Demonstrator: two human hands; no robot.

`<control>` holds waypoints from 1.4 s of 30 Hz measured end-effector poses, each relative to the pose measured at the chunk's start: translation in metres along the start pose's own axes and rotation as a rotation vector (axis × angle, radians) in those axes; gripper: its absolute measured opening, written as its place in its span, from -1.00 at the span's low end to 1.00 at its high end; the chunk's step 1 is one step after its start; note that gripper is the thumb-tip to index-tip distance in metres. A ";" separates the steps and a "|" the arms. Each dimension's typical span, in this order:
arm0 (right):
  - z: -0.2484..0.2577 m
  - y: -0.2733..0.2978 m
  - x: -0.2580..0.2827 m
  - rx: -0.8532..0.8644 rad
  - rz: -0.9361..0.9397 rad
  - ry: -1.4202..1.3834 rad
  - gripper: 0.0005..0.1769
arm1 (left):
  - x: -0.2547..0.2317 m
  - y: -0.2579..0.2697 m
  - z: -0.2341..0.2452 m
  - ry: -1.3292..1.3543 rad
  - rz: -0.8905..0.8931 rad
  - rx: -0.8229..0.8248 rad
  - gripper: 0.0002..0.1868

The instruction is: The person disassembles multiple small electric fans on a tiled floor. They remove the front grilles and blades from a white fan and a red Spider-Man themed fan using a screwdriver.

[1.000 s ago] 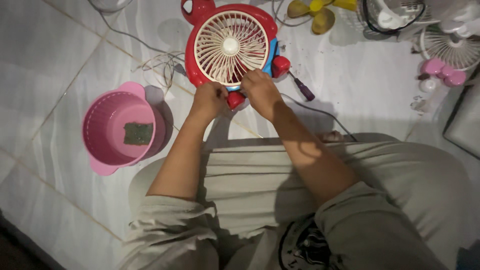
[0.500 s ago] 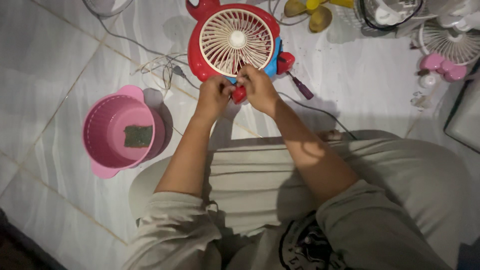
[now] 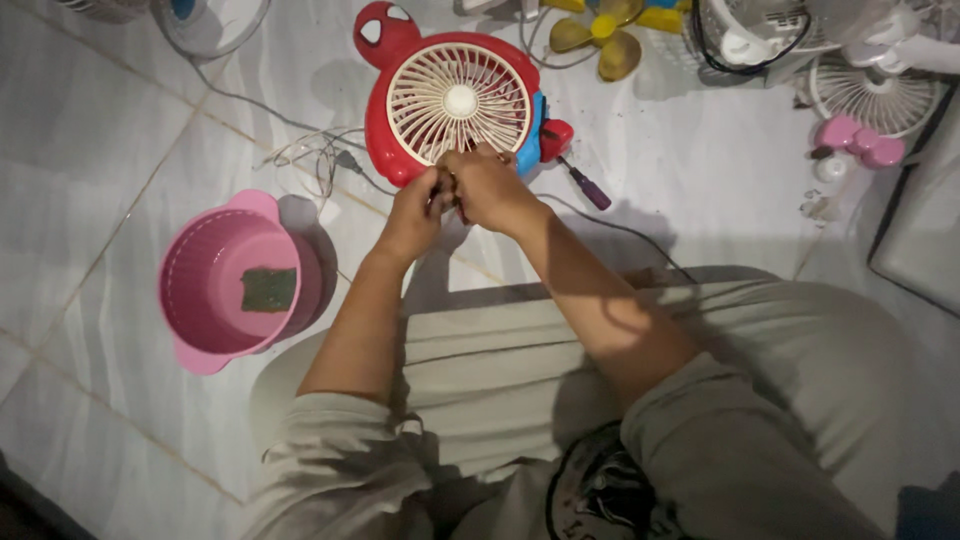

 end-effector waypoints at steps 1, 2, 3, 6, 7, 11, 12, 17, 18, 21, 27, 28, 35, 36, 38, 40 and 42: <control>-0.001 -0.002 -0.003 0.050 -0.005 0.054 -0.53 | -0.005 0.000 0.004 -0.021 -0.064 0.004 -0.76; -0.002 -0.002 -0.007 0.035 -0.011 0.015 -0.54 | -0.010 0.000 0.006 -0.043 -0.128 0.008 -0.69; -0.002 -0.004 -0.013 0.019 -0.013 -0.023 -0.55 | -0.012 -0.001 0.005 -0.042 -0.059 0.011 -0.67; 0.005 -0.009 -0.033 0.039 -0.060 -0.254 -0.54 | -0.016 -0.005 -0.001 -0.026 0.058 0.005 -0.62; 0.005 -0.008 -0.037 0.061 -0.085 -0.353 -0.53 | -0.017 -0.006 -0.002 -0.015 0.038 -0.003 -0.61; 0.019 -0.005 -0.024 0.064 -0.079 -0.178 -0.56 | -0.019 -0.008 0.001 -0.131 0.006 0.079 -0.52; 0.025 -0.001 -0.022 0.088 -0.094 -0.093 -0.52 | -0.019 -0.008 0.005 -0.157 -0.038 0.046 -0.51; 0.050 0.019 -0.052 0.127 -0.225 -0.039 -0.57 | 0.003 0.003 0.028 -0.617 -0.110 -0.024 -0.62; 0.049 0.027 -0.061 0.153 -0.220 -0.083 -0.54 | 0.008 0.004 0.029 -0.631 -0.108 0.038 -0.67; 0.033 0.038 -0.090 0.226 -0.251 -0.048 -0.59 | 0.002 0.000 0.029 -0.597 -0.110 0.155 -0.72; 0.092 0.036 -0.165 -0.296 -0.468 0.022 -0.69 | -0.069 -0.007 0.046 -0.523 0.068 0.096 -0.87; 0.096 0.030 -0.172 -0.355 -0.329 -0.099 -0.65 | -0.081 -0.014 0.047 -0.544 0.000 -0.009 -0.86; 0.048 0.010 -0.207 -0.392 -0.164 -0.718 -0.61 | -0.080 -0.066 -0.045 -0.388 -0.220 -0.136 -0.82; 0.042 0.012 -0.205 -0.388 -0.255 -0.801 -0.61 | -0.070 -0.073 -0.058 -0.391 -0.159 -0.146 -0.83; 0.037 0.018 -0.196 -0.361 -0.375 -0.842 -0.66 | -0.052 -0.084 -0.079 -0.392 -0.040 -0.160 -0.84; 0.036 0.023 -0.188 -0.350 -0.452 -0.843 -0.69 | -0.045 -0.081 -0.091 -0.386 -0.038 -0.195 -0.82; 0.038 0.029 -0.182 -0.351 -0.483 -0.809 -0.72 | -0.046 -0.073 -0.097 -0.386 -0.058 -0.215 -0.78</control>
Point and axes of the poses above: each hand's wrist, its own y-axis away from the middle knuckle, its own z-axis out of the back of the hand, x = y × z, the point moved 3 cm from there along -y, towards the middle knuckle, and after that the axes turned 9 degrees about -y, right-handed, at the moved point
